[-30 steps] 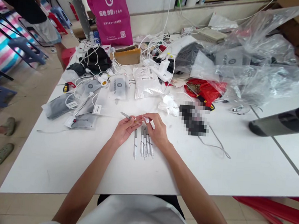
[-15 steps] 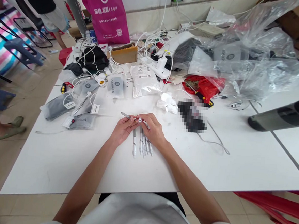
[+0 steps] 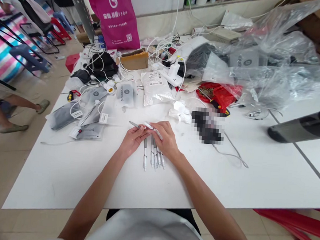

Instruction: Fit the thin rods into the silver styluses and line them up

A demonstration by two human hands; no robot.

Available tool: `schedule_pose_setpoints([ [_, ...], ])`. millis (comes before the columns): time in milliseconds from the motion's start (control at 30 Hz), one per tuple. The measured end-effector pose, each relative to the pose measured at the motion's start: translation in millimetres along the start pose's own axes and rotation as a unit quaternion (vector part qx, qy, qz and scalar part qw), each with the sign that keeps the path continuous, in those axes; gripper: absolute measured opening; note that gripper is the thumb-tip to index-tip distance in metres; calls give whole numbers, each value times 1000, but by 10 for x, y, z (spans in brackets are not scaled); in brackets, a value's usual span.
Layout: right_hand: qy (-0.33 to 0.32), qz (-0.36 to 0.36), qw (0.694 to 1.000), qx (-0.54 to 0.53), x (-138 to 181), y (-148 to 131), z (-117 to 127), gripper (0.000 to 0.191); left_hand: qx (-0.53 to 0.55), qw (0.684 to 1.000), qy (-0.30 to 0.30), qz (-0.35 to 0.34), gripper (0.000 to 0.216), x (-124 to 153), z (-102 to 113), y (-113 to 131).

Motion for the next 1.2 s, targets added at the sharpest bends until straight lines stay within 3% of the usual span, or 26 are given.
schedule_pose_setpoints([
  [233,50,-37,998,7,-54,28,92,14,12,999,4,-31,29,-4,49,49],
  [433,64,-25,998,9,-48,20,109,7,10,1000,1,-24,30,9,36,42],
  [633,11,-15,999,-46,-4,28,34,14,-1,1000,-2,-13,29,20,2,48],
  [867,-36,35,999,-10,-11,-36,12,25,-6,1000,-22,-5,29,21,-16,16],
  [1200,-62,37,997,15,4,-25,-1,27,-32,999,-31,6,27,14,-20,-28],
])
Point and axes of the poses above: each hand's wrist, its own x-axis away from the middle knuckle, its own z-axis out of the back of the hand, y = z × x, the point moved 6 cm from there along -x, towards the middle knuckle, and after that the axes turned 5 degrees about -x, right-handed, at the moved point
